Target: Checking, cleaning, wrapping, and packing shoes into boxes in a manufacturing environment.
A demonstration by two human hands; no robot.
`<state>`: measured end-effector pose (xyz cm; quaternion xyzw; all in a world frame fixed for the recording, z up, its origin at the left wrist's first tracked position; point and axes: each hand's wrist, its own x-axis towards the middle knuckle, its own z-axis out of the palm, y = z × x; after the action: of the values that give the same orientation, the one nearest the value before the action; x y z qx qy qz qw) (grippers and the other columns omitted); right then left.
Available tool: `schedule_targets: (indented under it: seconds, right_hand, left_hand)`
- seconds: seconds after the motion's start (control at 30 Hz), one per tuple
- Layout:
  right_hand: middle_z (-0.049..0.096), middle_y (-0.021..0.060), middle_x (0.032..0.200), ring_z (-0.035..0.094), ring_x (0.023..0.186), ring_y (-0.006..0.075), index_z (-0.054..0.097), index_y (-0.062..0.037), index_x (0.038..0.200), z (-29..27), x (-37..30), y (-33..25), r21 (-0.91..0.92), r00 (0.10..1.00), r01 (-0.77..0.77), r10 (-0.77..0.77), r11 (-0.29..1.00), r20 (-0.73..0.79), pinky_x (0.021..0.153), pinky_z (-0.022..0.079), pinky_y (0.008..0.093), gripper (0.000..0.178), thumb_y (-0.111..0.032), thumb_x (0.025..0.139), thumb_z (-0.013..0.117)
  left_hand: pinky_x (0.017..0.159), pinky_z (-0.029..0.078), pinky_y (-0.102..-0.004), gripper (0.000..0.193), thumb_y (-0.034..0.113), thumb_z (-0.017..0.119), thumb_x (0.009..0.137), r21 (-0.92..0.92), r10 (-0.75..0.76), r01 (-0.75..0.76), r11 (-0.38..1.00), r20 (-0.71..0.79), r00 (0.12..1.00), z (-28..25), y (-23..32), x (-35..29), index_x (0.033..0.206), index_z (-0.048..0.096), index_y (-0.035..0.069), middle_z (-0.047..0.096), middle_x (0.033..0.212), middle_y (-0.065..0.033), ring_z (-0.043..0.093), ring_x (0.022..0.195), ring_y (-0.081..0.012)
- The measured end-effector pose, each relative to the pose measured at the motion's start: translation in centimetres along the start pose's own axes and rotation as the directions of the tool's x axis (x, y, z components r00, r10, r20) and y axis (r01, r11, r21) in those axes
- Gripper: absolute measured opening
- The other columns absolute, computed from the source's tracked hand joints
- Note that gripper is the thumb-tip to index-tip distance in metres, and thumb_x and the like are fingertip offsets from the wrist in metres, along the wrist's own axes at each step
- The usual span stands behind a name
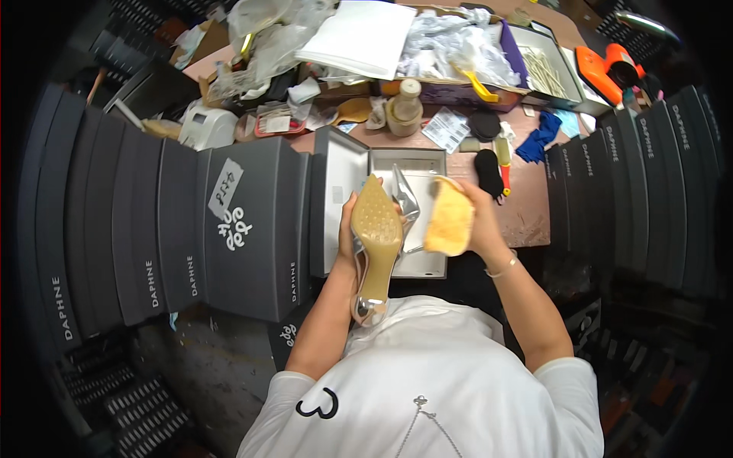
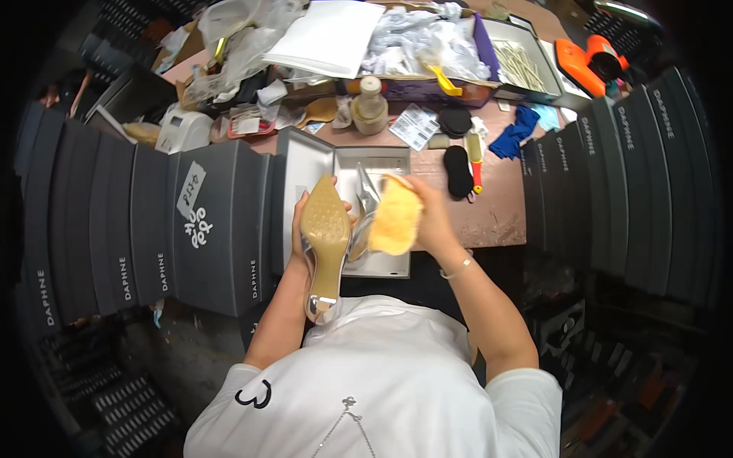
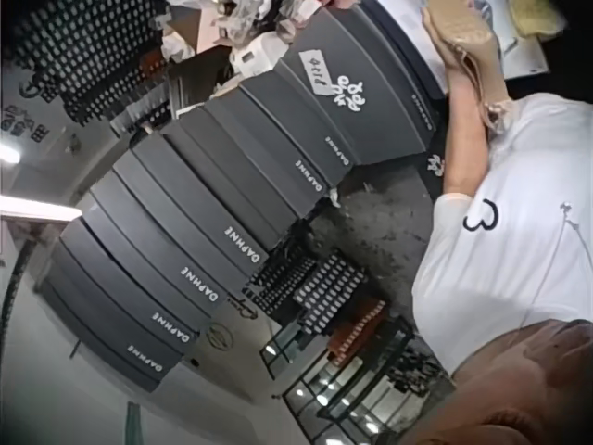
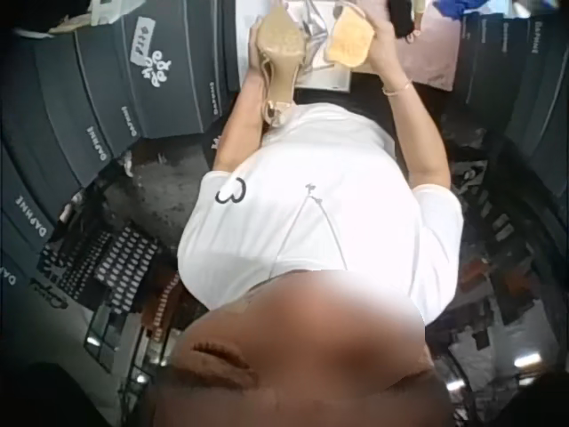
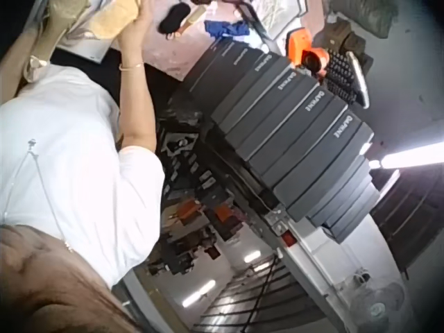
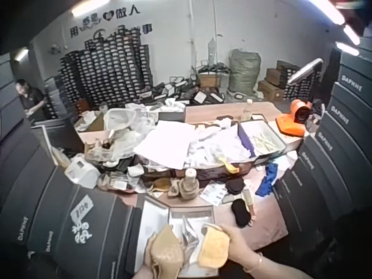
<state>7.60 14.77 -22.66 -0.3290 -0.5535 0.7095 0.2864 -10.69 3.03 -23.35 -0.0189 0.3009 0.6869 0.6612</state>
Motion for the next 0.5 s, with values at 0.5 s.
schedule_targets:
  seconds: [0.5]
  right_hand:
    - [0.059,0.0093,0.099,0.061,0.083,0.0214,0.069,-0.0079,0.11,4.4,-8.4,-2.6,-0.604,0.883,0.449,-0.432,0.659,0.185,0.072,0.051,0.0291,0.045,-0.003,0.066,0.078]
  left_hand:
    - [0.067,0.058,-0.038,0.059,0.053,0.034,0.095,0.076,-0.025,0.026,0.997,-0.007,1.0,0.9,-0.9,1.2,0.138,0.038,0.013,0.058,0.099,-0.0155,0.065,0.083,-0.0261]
